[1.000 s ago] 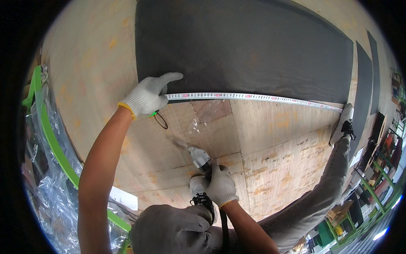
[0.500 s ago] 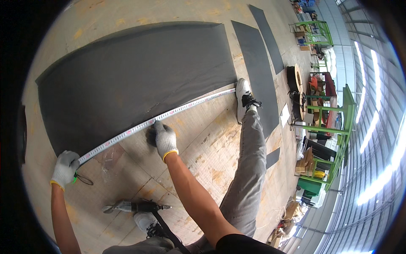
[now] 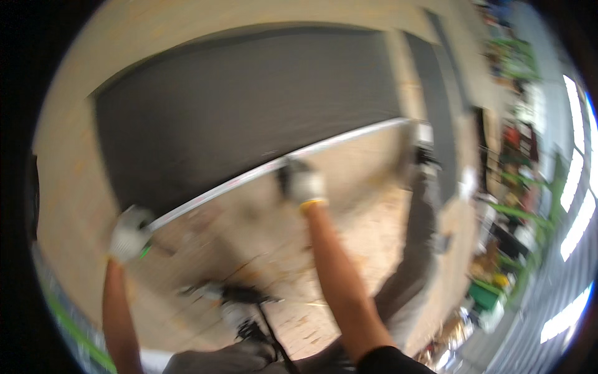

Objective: The person measures a black sheet on the floor with a tape measure, then uses a handheld oscillating multi-tool to cut along the measured line. The person repeats measuring and cutting on another section of the same material.

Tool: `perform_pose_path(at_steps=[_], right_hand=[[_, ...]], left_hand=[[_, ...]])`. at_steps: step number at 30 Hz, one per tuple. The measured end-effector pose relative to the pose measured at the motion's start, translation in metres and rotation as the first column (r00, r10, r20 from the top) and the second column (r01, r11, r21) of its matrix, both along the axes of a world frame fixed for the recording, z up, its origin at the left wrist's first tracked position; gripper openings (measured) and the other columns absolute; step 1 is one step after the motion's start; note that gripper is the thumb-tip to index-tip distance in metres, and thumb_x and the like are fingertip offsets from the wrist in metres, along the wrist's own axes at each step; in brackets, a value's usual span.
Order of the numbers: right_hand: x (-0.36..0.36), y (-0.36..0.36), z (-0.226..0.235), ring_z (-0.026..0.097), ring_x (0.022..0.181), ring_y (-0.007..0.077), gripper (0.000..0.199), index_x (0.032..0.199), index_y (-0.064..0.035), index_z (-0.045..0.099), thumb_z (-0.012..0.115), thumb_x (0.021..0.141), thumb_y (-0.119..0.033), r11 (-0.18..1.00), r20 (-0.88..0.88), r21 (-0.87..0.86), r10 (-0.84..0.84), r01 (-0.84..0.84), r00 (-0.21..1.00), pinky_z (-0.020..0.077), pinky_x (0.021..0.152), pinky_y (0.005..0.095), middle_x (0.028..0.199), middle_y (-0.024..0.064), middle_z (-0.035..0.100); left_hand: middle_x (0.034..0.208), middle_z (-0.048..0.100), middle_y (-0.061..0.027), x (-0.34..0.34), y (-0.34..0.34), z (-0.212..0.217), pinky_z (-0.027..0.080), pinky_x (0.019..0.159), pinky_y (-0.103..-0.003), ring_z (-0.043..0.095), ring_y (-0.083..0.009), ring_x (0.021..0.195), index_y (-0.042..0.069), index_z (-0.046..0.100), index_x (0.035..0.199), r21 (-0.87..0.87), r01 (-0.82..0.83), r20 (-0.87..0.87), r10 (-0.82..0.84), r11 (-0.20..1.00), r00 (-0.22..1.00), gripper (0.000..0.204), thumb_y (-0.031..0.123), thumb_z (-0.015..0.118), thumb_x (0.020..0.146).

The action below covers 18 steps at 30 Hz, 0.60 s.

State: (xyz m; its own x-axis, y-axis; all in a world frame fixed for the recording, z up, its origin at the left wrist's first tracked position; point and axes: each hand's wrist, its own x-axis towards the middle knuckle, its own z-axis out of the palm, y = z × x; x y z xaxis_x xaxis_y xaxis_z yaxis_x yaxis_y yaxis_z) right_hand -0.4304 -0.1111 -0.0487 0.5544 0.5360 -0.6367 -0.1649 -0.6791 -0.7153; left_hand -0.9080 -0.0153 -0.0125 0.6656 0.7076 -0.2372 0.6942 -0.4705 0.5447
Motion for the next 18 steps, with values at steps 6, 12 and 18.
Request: perform_pose_path(at_steps=[6, 12, 18], right_hand=[[0.001, 0.003, 0.015, 0.06, 0.059, 0.0151, 0.023, 0.092, -0.0047, 0.071, 0.068, 0.106, -0.023, 0.99, -0.207, 0.041, -0.12, 0.131, 0.971, 0.0474, 0.054, 0.0296, 0.079, 0.0072, 0.071], [-0.005, 0.011, 0.024, 0.06, 0.058, 0.0151, 0.024, 0.091, -0.0045, 0.072, 0.072, 0.104, -0.025, 0.994, -0.107, -0.005, -0.111, 0.112, 0.988, 0.0457, 0.052, 0.0291, 0.076, 0.0055, 0.07], [-0.004, 0.015, 0.025, 0.063, 0.063, 0.0149, 0.023, 0.093, -0.0049, 0.074, 0.076, 0.102, -0.026, 0.988, -0.065, -0.067, -0.146, 0.142, 0.987, 0.0509, 0.056, 0.0284, 0.082, 0.0049, 0.072]], left_hand=[[0.094, 0.076, -0.0167, 0.011, 0.011, 0.015, 0.056, 0.095, -0.05, 0.069, -0.0398, 0.097, 0.006, 0.076, 0.09, -0.229, -0.081, -0.207, 0.032, 0.97, 0.978, 0.015, 0.019, 0.067, 0.09], [0.092, 0.073, -0.016, 0.022, 0.006, 0.024, 0.052, 0.09, -0.048, 0.065, -0.0389, 0.094, 0.004, 0.071, 0.089, -0.202, -0.141, -0.172, 0.107, 0.969, 0.979, 0.018, 0.022, 0.071, 0.091], [0.098, 0.069, -0.0164, 0.017, 0.01, 0.012, 0.05, 0.093, -0.048, 0.062, -0.0395, 0.099, 0.003, 0.068, 0.096, -0.106, -0.114, -0.106, 0.103, 0.988, 0.989, 0.012, 0.014, 0.071, 0.093]])
